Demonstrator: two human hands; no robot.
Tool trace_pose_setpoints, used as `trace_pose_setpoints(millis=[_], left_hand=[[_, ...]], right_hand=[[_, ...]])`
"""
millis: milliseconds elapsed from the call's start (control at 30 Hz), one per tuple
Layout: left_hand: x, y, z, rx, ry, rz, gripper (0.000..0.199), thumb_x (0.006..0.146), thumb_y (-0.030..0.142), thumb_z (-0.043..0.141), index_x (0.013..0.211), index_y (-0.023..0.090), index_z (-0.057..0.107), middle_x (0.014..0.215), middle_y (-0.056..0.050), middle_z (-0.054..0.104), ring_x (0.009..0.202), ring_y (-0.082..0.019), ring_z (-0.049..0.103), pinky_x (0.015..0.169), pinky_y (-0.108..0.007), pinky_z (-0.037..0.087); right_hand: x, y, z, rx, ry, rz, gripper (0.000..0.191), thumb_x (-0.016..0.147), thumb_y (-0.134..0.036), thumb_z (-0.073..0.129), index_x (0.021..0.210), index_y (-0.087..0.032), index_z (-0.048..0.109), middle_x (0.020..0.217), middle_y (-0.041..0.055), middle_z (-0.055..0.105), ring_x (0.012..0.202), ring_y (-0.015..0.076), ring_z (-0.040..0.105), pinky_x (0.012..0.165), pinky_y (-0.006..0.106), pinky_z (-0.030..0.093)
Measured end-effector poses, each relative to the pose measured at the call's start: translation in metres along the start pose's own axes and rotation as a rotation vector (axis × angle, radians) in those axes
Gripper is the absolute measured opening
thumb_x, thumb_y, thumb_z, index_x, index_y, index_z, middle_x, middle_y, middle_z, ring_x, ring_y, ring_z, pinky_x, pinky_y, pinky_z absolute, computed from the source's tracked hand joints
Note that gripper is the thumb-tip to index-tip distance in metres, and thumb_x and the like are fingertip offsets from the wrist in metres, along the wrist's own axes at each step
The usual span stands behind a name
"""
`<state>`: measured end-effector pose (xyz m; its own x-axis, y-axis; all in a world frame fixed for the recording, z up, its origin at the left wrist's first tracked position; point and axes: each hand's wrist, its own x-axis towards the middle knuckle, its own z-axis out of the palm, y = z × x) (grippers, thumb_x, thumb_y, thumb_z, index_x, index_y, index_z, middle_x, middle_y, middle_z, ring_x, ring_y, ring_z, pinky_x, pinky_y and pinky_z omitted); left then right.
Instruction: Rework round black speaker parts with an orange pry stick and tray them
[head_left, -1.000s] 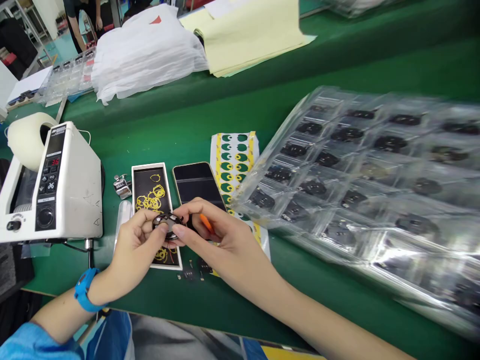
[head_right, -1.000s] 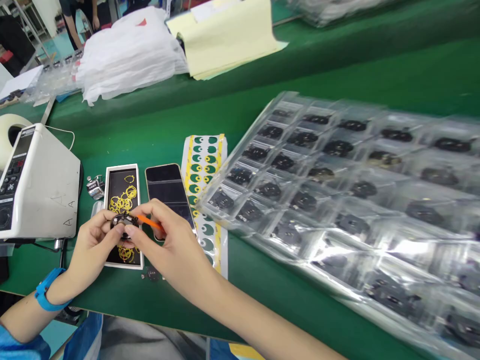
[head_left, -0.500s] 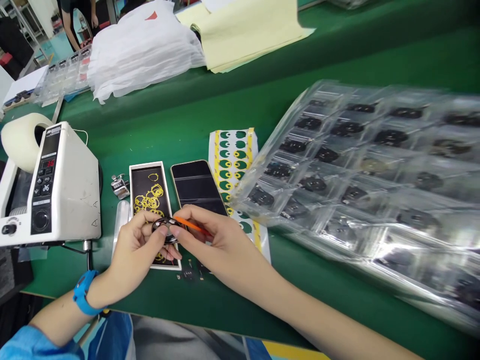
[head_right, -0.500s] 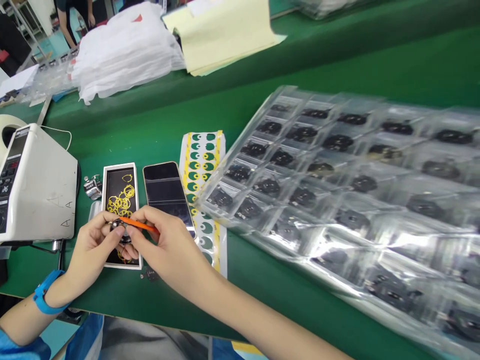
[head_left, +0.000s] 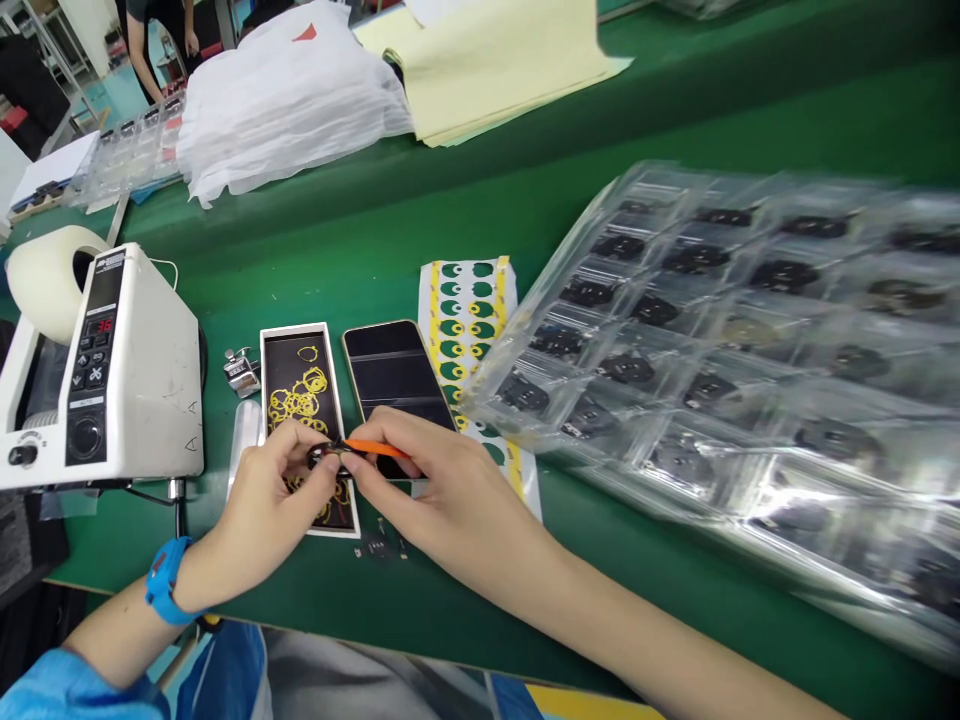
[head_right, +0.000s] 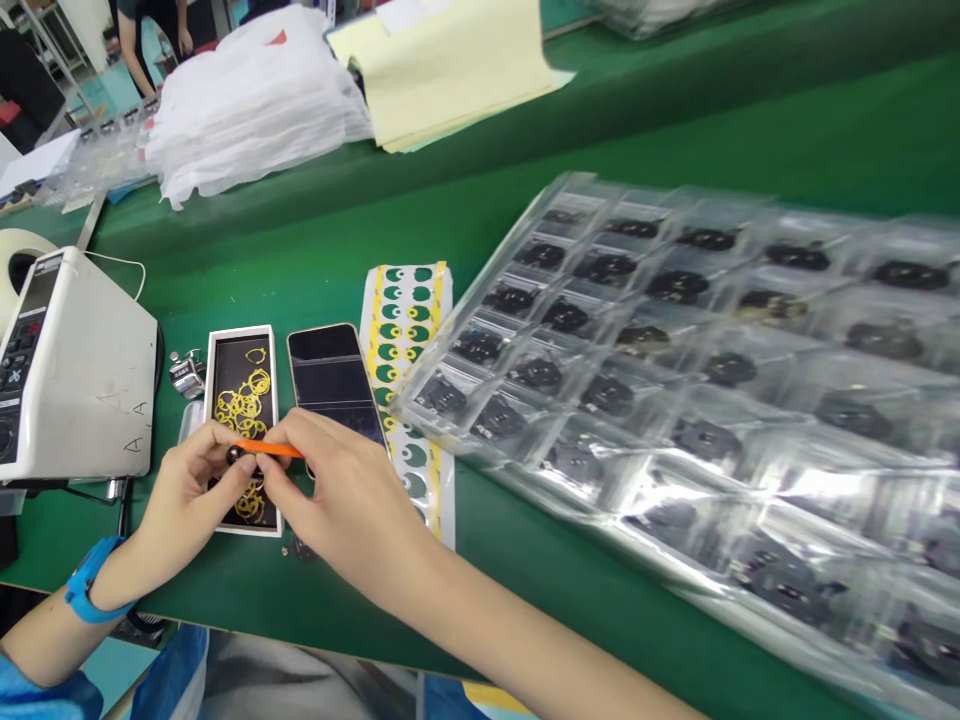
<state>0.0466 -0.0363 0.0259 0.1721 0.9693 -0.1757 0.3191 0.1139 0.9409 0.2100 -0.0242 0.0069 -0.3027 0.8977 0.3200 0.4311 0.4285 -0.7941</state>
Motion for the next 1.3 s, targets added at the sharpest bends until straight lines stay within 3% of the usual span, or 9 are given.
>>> trace_pose_setpoints(millis=[100,167,267,333,467,600,800,1000,1300], left_hand=[[0.001,0.003,-0.003,0.226,0.078,0.219,0.008,0.078,0.012,0.059,0.077,0.019,0.06,0.076,-0.001,0.06,0.074,-0.016,0.054,0.068,-0.028,0.043],[0.001,0.005,-0.003,0.224,0.084,0.252,0.011,0.073,0.009,0.059,0.072,0.019,0.058,0.071,0.001,0.057,0.07,-0.015,0.052,0.065,-0.026,0.04],[0.001,0.006,0.0,0.018,0.052,0.063,0.011,0.072,0.014,0.061,0.069,0.019,0.052,0.06,0.005,0.051,0.057,-0.01,0.048,0.054,-0.022,0.036],[0.001,0.006,0.001,-0.193,0.02,-0.098,0.019,0.071,0.023,0.067,0.072,0.02,0.048,0.058,0.006,0.053,0.051,-0.01,0.051,0.049,-0.02,0.037],[-0.001,0.006,0.002,-0.487,-0.051,-0.239,0.038,0.069,0.04,0.078,0.081,0.02,0.048,0.055,0.006,0.061,0.046,-0.01,0.058,0.049,-0.02,0.047],[-0.004,0.006,0.004,-0.533,-0.035,-0.192,0.037,0.073,0.042,0.077,0.091,0.017,0.057,0.053,0.006,0.062,0.048,-0.01,0.062,0.054,-0.02,0.054],[-0.014,-0.003,0.012,-0.431,0.08,-0.047,0.026,0.081,0.026,0.069,0.105,0.016,0.065,0.058,0.005,0.064,0.052,-0.01,0.065,0.061,-0.021,0.06],[-0.018,-0.007,0.014,-0.268,0.142,0.134,0.024,0.085,0.012,0.058,0.106,0.017,0.068,0.061,0.003,0.067,0.057,-0.009,0.068,0.062,-0.017,0.06],[-0.019,-0.009,0.014,-0.156,0.16,0.169,0.026,0.087,0.012,0.054,0.109,0.013,0.067,0.064,0.001,0.068,0.057,-0.011,0.068,0.061,-0.018,0.06]], right_hand=[[-0.003,-0.002,0.0,-0.229,0.14,-0.263,0.011,0.09,-0.012,0.049,0.091,-0.018,0.059,0.073,0.0036,0.066,0.063,0.016,0.058,0.052,0.026,0.043],[-0.008,-0.006,0.0,-0.356,0.234,-0.427,0.014,0.092,-0.012,0.05,0.101,-0.016,0.06,0.077,0.005,0.069,0.061,0.0161,0.055,0.052,0.028,0.042],[-0.016,-0.011,-0.001,-0.407,0.385,-0.696,0.019,0.096,-0.01,0.046,0.093,-0.015,0.063,0.078,0.0038,0.067,0.058,0.0131,0.05,0.049,0.027,0.038],[-0.02,-0.013,-0.002,-0.43,0.408,-0.798,0.022,0.095,-0.007,0.048,0.084,-0.015,0.065,0.074,0.002,0.064,0.057,0.0113,0.048,0.047,0.026,0.036],[-0.017,-0.007,-0.002,-0.546,0.413,-0.697,0.011,0.094,-0.009,0.056,0.09,-0.014,0.065,0.077,0.0047,0.069,0.057,0.0125,0.052,0.05,0.027,0.04],[-0.008,-0.001,0.002,-0.5,0.417,-0.549,0.007,0.096,-0.012,0.055,0.093,-0.013,0.061,0.08,0.0081,0.072,0.06,0.0156,0.058,0.054,0.028,0.044],[-0.005,0.001,0.006,-0.436,0.365,-0.558,0.005,0.094,-0.009,0.056,0.095,-0.011,0.06,0.082,0.0107,0.073,0.063,0.0181,0.063,0.055,0.03,0.046],[-0.007,0.003,0.006,-0.499,0.378,-0.637,0.008,0.095,-0.009,0.052,0.096,-0.009,0.06,0.081,0.0136,0.074,0.061,0.0185,0.062,0.053,0.03,0.045],[-0.007,0.004,0.005,-0.509,0.37,-0.662,0.01,0.096,-0.01,0.052,0.094,-0.008,0.062,0.08,0.0142,0.074,0.06,0.0176,0.058,0.053,0.03,0.045]])
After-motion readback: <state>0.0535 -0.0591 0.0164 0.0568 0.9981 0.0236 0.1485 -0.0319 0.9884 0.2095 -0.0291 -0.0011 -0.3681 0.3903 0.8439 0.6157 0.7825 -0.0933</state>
